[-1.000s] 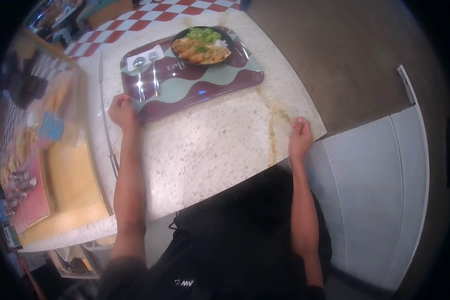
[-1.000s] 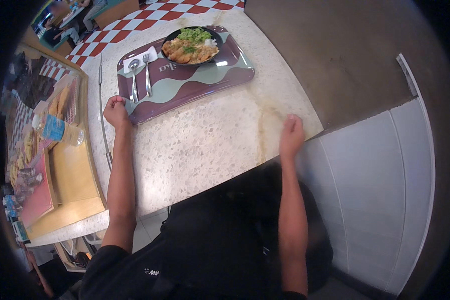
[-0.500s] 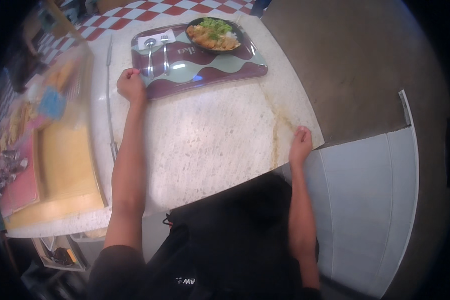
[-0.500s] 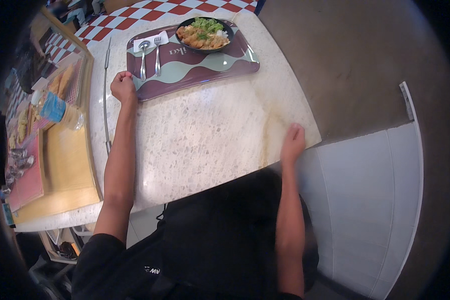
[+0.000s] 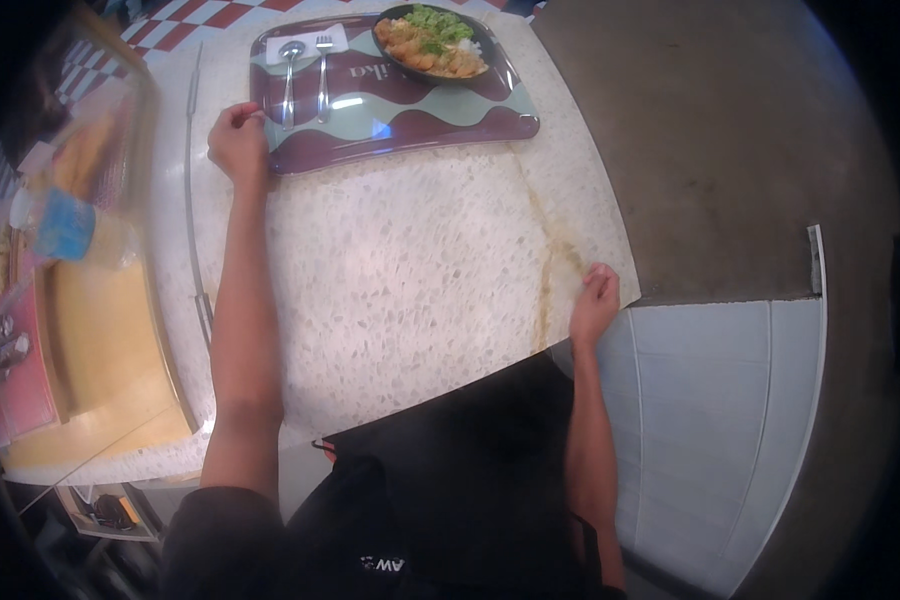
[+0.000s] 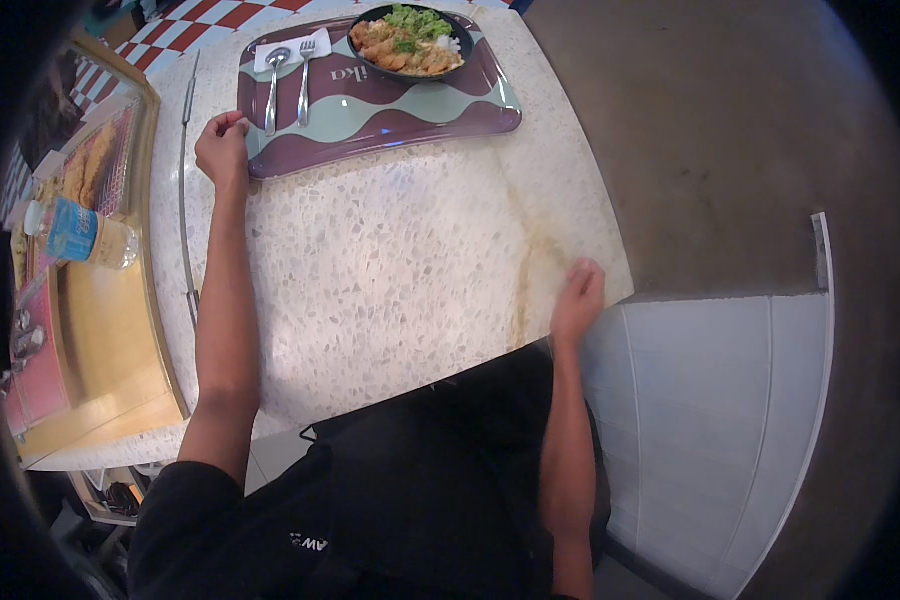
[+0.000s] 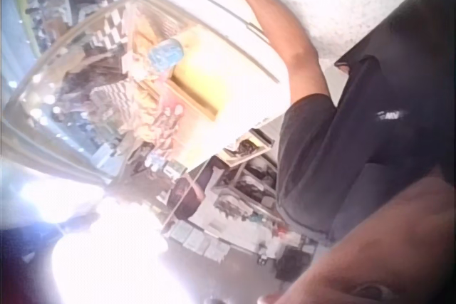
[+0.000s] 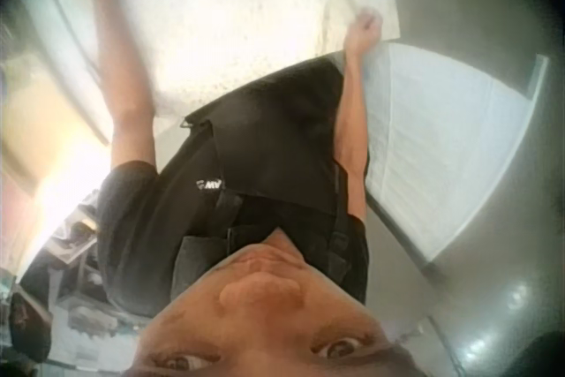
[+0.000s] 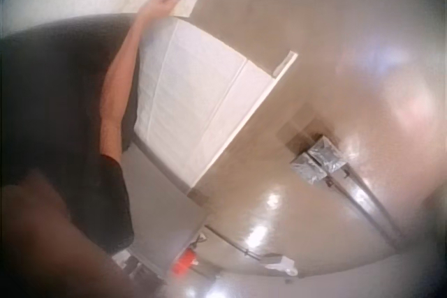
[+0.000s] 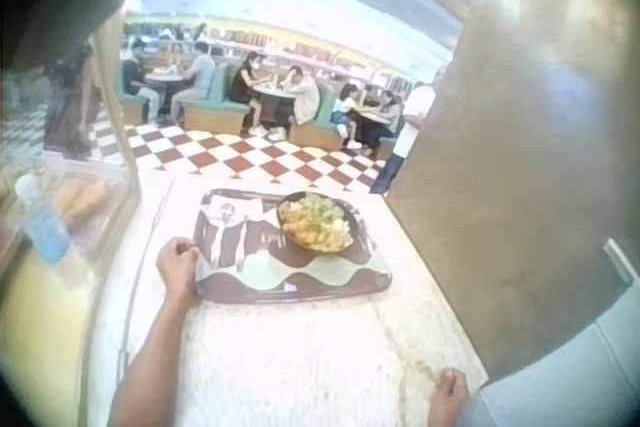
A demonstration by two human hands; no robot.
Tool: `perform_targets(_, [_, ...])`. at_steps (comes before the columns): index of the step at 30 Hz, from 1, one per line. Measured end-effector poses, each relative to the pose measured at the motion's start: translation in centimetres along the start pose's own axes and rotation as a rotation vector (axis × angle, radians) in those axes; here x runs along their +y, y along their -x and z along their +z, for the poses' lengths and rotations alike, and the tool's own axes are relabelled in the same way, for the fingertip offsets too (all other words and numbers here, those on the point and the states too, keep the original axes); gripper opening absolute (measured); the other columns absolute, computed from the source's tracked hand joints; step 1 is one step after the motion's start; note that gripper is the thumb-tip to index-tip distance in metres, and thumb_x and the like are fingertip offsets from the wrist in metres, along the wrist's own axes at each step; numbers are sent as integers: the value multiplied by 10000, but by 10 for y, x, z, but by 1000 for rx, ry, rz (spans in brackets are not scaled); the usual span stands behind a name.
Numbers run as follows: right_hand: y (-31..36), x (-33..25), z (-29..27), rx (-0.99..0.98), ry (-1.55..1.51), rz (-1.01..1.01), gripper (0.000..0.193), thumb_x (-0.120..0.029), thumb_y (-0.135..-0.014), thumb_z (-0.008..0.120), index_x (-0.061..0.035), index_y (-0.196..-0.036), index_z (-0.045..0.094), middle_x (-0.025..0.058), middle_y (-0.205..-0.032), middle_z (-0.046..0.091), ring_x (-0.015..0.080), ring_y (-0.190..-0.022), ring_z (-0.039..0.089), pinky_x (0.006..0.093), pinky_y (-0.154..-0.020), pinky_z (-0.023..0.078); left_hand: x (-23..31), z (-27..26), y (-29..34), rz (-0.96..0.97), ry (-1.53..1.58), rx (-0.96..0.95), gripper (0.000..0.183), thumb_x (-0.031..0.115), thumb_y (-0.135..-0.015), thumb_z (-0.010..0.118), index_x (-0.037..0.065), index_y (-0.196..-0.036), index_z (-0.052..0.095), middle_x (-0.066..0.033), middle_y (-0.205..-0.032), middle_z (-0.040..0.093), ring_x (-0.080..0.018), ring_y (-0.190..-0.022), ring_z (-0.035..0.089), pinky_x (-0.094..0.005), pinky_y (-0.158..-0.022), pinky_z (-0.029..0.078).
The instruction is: The person assembles a rice bowl by adding toppings from various containers, places the bowl on a tray with utensils, and serves it to a customer. The person then prepares another rice bowl with lettuce and other toppings.
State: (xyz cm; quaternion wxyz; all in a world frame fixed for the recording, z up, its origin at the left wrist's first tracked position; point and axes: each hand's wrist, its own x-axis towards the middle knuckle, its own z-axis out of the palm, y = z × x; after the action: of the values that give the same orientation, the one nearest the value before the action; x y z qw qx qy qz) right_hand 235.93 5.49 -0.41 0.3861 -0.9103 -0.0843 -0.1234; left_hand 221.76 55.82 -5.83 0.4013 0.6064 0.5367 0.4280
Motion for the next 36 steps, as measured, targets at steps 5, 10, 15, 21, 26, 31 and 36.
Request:
perform_targets(5, [0, 3, 1, 24, -26, -13, 279, -250, -1051, 497, -8, -1092, 630, 47, -857, 623, 141, -808, 577, 294, -790, 476, 7, -5, 1, 4, 20, -41, 159, 101, -792, 704, 64, -938, 757, -101, -875, 741, -213, -822, 699, -309, -787, 522])
perform_targets(10, [-4, -2, 4, 59, -65, -10, 273, -223, -1050, 495, 3, -1073, 648, 12, -825, 582, 109, -803, 548, 252, -783, 446, 32, 0, 7, 216, -107, 198, 203, 75, -813, 645, 108, -988, 743, -74, -904, 712, -235, -874, 667, -340, -811, 486])
perform_targets(15, [-5, 0, 6, 77, -71, -13, 273, -243, -1042, 516, -1, -1077, 636, 47, -850, 629, 137, -808, 583, 292, -779, 478, 75, 2, 35, 995, -74, 327, 212, 60, -823, 610, 116, -1014, 683, -40, -902, 645, -273, -942, 604, -379, -852, 422])
perform_targets(21, [-6, -2, 5, 72, -53, -12, 258, -206, -1050, 495, 7, -1050, 640, 22, -817, 598, 118, -791, 555, 260, -777, 461, 93, 23, 157, 1307, 422, -793, 107, 39, -722, 654, 36, -814, 600, -118, -789, 576, -296, -665, 591, -407, -547, 481])
perform_targets(26, [-7, -9, 1, 85, -134, 19, 240, -188, -1047, 496, 7, -1041, 635, 19, -811, 599, 105, -774, 553, 252, -756, 455, 95, 27, 167, 1204, 437, -907, 130, -45, -655, 568, 50, -743, 570, -90, -714, 531, -265, -518, 544, -384, -458, 448])
perform_targets(31, [-6, -12, 4, 77, -114, -6, 259, -212, -1054, 481, 0, -1052, 629, 35, -830, 613, 133, -800, 587, 285, -775, 474, 95, 27, 175, 1105, 299, -1143, 158, -46, -681, 559, 38, -798, 625, -104, -766, 605, -322, -598, 611, -395, -553, 499])
perform_targets(36, [0, -4, 4, 103, -82, 21, 247, -204, -1046, 487, -6, -1061, 634, 64, -825, 643, 154, -786, 613, 303, -762, 486, 88, 30, 187, 1068, 69, -1206, 150, 29, -740, 579, 38, -863, 664, -115, -809, 646, -353, -673, 641, -413, -629, 526])
